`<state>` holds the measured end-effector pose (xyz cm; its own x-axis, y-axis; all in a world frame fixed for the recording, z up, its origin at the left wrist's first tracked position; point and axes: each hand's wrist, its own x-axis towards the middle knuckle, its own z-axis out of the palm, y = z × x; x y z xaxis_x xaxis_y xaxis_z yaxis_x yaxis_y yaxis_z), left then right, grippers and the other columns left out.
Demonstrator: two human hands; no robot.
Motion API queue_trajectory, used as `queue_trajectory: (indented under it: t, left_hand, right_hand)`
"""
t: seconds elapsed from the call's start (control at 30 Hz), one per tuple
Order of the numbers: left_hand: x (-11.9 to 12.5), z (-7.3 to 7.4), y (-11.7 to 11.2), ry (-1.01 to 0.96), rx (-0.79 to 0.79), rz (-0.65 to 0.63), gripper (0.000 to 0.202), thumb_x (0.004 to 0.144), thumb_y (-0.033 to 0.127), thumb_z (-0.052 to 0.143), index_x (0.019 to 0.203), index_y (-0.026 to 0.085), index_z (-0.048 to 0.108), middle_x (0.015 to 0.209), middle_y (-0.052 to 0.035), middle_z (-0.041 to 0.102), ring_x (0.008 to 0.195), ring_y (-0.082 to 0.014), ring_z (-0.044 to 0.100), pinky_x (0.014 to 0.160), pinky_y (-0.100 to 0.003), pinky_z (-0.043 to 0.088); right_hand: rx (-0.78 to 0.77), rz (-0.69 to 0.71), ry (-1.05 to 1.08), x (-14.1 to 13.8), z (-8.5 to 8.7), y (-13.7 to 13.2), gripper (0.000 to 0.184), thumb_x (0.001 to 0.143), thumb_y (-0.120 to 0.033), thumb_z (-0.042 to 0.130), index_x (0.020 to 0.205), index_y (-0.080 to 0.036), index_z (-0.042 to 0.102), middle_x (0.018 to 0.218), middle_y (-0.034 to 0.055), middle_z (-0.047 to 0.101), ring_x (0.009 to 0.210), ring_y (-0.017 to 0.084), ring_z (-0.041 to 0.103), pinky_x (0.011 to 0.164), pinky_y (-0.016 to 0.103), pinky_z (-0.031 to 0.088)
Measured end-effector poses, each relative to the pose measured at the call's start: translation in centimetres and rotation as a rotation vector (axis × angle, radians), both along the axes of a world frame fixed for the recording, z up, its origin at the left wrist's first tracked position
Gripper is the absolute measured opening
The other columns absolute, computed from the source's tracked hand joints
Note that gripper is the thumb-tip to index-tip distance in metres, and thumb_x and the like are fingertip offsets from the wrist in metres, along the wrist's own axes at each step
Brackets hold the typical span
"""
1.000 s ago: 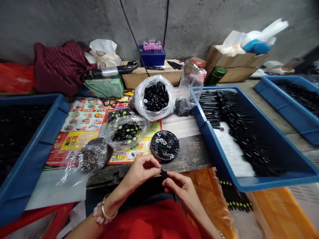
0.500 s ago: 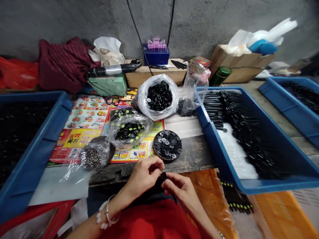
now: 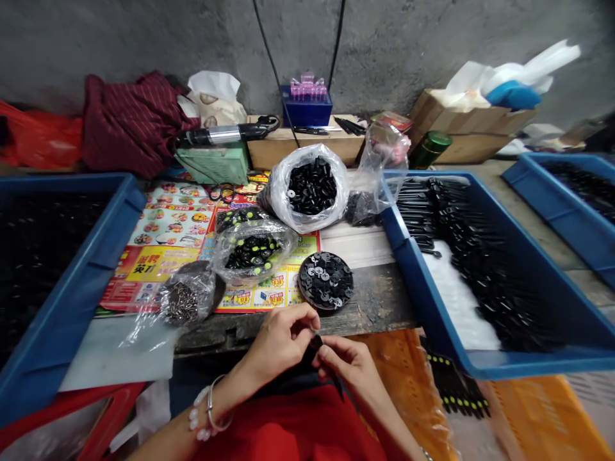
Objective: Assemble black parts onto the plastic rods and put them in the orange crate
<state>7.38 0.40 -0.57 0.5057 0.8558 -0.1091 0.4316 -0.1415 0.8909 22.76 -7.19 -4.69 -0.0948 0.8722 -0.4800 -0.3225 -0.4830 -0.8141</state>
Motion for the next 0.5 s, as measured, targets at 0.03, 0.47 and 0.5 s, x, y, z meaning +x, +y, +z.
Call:
queue_trajectory:
  t: [0.03, 0.47, 0.5]
  left_hand:
    - [0.0, 0.0, 0.0, -0.001, -0.008, -0.002, 0.016, 0.074, 0.005, 0.051, 0.075, 0.018, 0.062, 0.069, 0.0011, 0.064, 0.06, -0.0124, 0.055, 0.057, -0.021, 0.04]
    - [-2.0, 1.2, -1.1, -0.06, -0.039, -0.032, 0.015, 0.076, 0.01, 0.059, 0.084, 0.015, 0.071, 0.07, -0.0009, 0.067, 0.059, -0.0112, 0.054, 0.058, -0.019, 0.041]
    - [-2.6, 1.4, -1.1, -0.065, -0.033, -0.018, 0.015, 0.076, 0.011, 0.061, 0.085, 0.015, 0.072, 0.071, -0.0009, 0.068, 0.059, -0.0112, 0.054, 0.058, -0.019, 0.041]
  right_hand:
    - [-0.013, -0.005, -0.002, -0.1, 0.0, 0.1, 0.038, 0.069, -0.05, 0.077, 0.085, -0.015, 0.077, 0.062, 0.0035, 0.07, 0.048, 0.011, 0.057, 0.05, 0.022, 0.049]
    - [-0.051, 0.082, -0.241, 0.3, -1.1, -0.7, 0.043, 0.064, -0.055, 0.077, 0.08, -0.015, 0.081, 0.053, 0.0039, 0.065, 0.046, 0.015, 0.055, 0.046, 0.024, 0.046]
    - [-0.048, 0.071, -0.269, 0.3, -1.3, -0.8, 0.046, 0.061, -0.057, 0.078, 0.08, -0.015, 0.081, 0.053, 0.0045, 0.066, 0.044, 0.017, 0.056, 0.045, 0.025, 0.047]
